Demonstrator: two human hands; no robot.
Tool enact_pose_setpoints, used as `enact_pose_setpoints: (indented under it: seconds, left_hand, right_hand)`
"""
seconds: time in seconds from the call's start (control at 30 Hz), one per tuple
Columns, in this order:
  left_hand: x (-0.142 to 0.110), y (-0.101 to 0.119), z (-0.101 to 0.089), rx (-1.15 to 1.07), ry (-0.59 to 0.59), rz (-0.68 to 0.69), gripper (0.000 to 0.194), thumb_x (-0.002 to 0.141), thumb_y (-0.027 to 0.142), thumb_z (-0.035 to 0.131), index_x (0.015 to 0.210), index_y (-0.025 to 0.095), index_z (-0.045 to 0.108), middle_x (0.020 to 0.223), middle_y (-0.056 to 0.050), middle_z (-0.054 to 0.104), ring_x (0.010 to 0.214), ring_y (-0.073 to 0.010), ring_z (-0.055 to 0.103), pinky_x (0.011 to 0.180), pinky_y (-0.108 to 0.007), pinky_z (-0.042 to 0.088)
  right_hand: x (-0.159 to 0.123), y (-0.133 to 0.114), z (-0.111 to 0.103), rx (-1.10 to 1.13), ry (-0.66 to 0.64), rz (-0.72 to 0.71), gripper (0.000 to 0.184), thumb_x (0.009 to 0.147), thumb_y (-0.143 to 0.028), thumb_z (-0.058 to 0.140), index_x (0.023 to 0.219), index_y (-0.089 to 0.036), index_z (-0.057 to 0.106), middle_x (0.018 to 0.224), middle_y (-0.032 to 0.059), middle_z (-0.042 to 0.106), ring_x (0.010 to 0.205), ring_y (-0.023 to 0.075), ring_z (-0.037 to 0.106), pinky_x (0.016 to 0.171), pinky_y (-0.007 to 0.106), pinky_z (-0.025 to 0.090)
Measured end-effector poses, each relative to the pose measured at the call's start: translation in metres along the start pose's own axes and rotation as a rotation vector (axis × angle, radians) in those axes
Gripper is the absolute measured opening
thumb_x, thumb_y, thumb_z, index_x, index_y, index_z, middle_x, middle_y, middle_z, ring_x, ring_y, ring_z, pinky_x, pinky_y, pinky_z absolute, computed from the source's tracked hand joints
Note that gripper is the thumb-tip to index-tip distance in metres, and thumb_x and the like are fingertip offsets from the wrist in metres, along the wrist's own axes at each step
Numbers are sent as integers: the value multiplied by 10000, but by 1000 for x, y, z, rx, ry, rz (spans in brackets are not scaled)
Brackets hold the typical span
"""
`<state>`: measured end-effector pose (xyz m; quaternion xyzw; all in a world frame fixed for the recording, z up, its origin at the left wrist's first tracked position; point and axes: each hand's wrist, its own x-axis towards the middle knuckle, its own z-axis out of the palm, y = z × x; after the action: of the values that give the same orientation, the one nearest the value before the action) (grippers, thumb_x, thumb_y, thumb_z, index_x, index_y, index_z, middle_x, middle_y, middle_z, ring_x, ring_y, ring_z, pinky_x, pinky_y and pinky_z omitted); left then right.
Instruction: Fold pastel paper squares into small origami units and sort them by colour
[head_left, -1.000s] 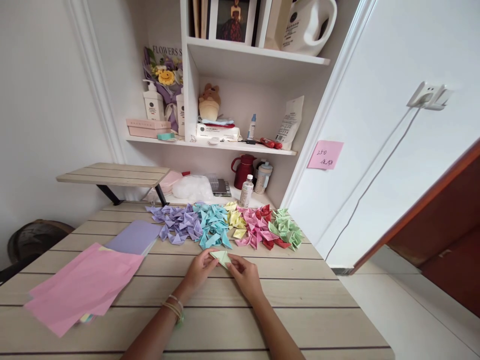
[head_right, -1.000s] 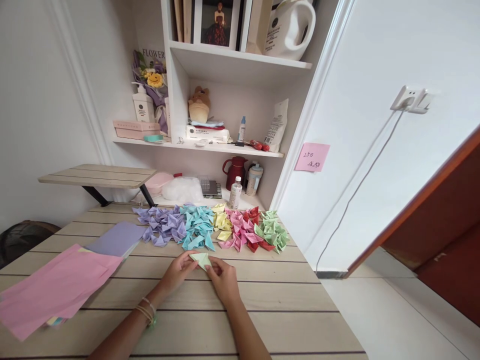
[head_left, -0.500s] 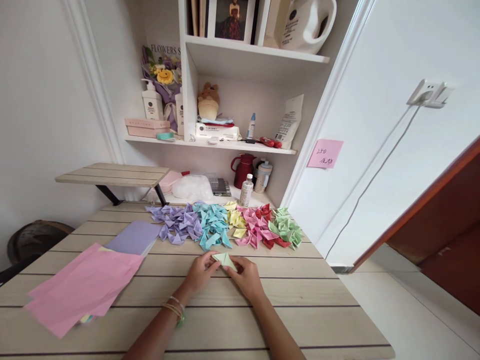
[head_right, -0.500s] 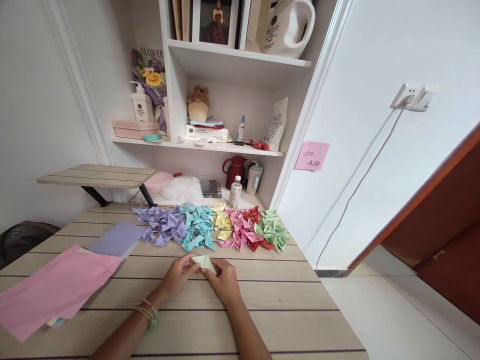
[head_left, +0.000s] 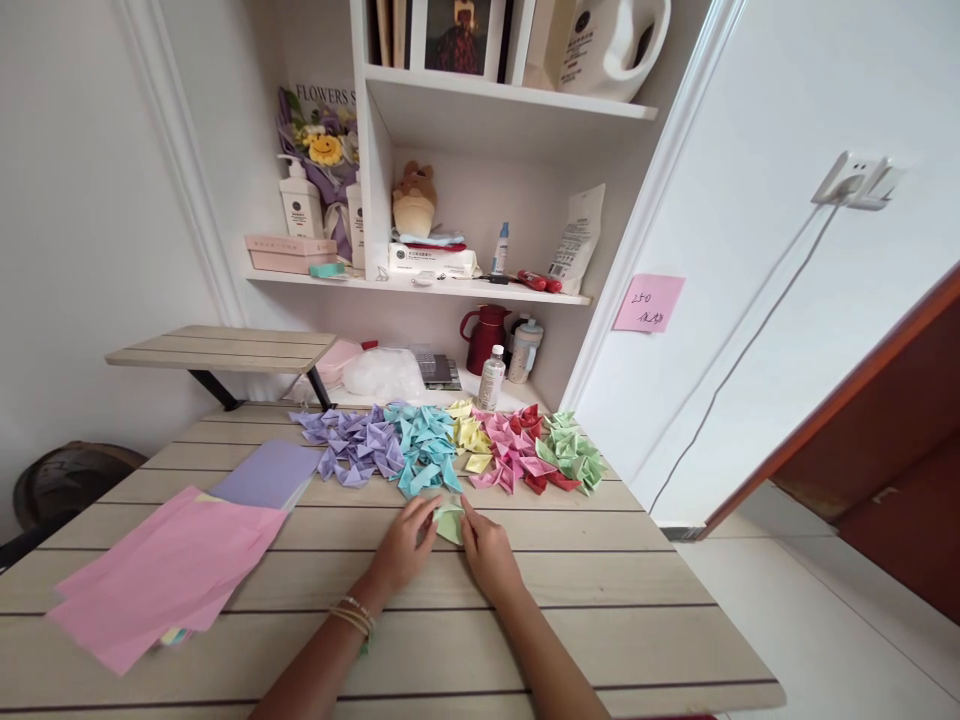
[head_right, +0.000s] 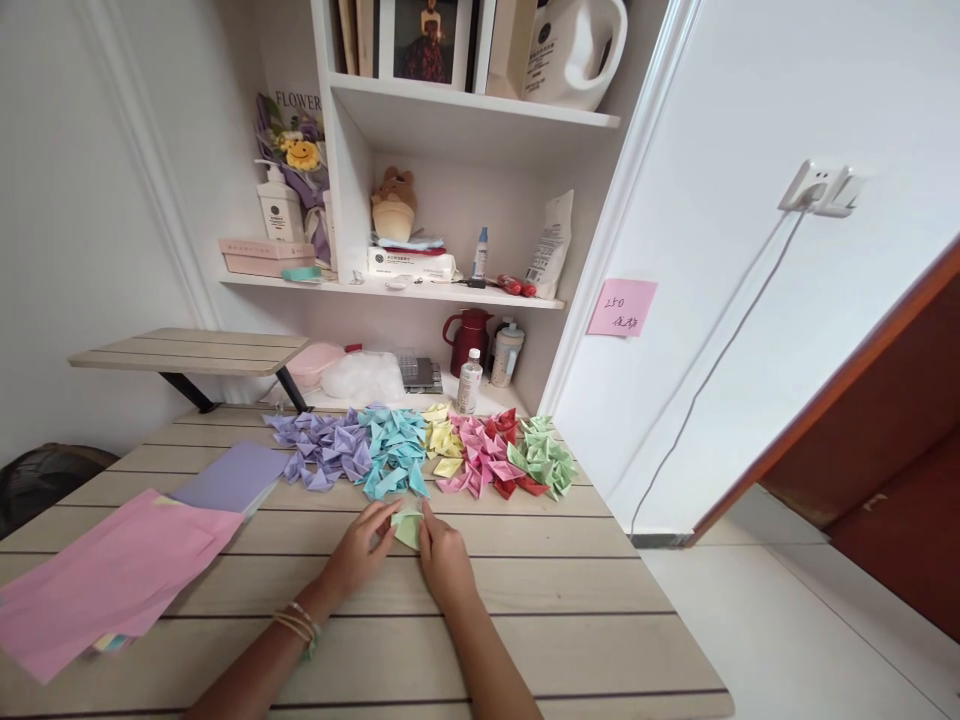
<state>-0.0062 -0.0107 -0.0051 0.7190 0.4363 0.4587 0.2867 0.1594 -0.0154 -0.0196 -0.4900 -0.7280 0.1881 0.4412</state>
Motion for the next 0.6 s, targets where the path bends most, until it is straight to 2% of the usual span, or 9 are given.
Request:
enact_pose_setpoints:
  seconds: [0.07,0.17,0.3,0.4,0.5,0.6]
  left_hand:
    - [0,3,-1,6,19,16,358,825,297,487,1162,231,585,928,-86,599,834,-196,563,822,-325,440]
    - [2,5,-3,-2,36,15,298,827,321,493,1060,226,650,944,-88,594,865,-198,561,803,-308,445]
    - [4,2,-5,-33,31,-16,268,802,367,527,884,187,708,840,-79,602,796,-186,574,720,-283,466]
    - [4,-2,-5,-80,45,-42,278,782,388,549,854,175,714,794,-74,614,755,-179,581,663,-266,474]
    - [5,-5,-3,-199,49,-111,306,754,414,572,849,159,711,808,-77,646,681,-169,593,599,-260,483]
    - [6,-6,-2,-350,12,-230,313,725,426,598,789,136,699,739,-62,674,605,-163,600,589,-272,493]
  right_hand:
    - [-1,-2,2,55,-10,43,458,885,-374,342,1250,-138,488,648,60,638,540,177,559,542,253,396]
    - [0,-4,4,214,-49,112,417,864,-395,386,1155,-144,545,527,-7,562,451,136,492,474,220,373]
    - [3,-5,5,499,-39,192,349,817,-438,476,957,-145,604,654,28,628,564,144,558,527,227,437]
    - [4,-5,4,645,-13,219,342,771,-460,549,901,-152,622,771,64,664,692,181,599,607,262,475]
    - [6,-6,1,655,-13,234,347,741,-475,585,872,-161,657,770,66,673,707,197,602,625,282,482]
    - [6,-6,-1,603,-15,246,337,747,-482,575,799,-165,674,730,59,667,702,197,595,637,284,478]
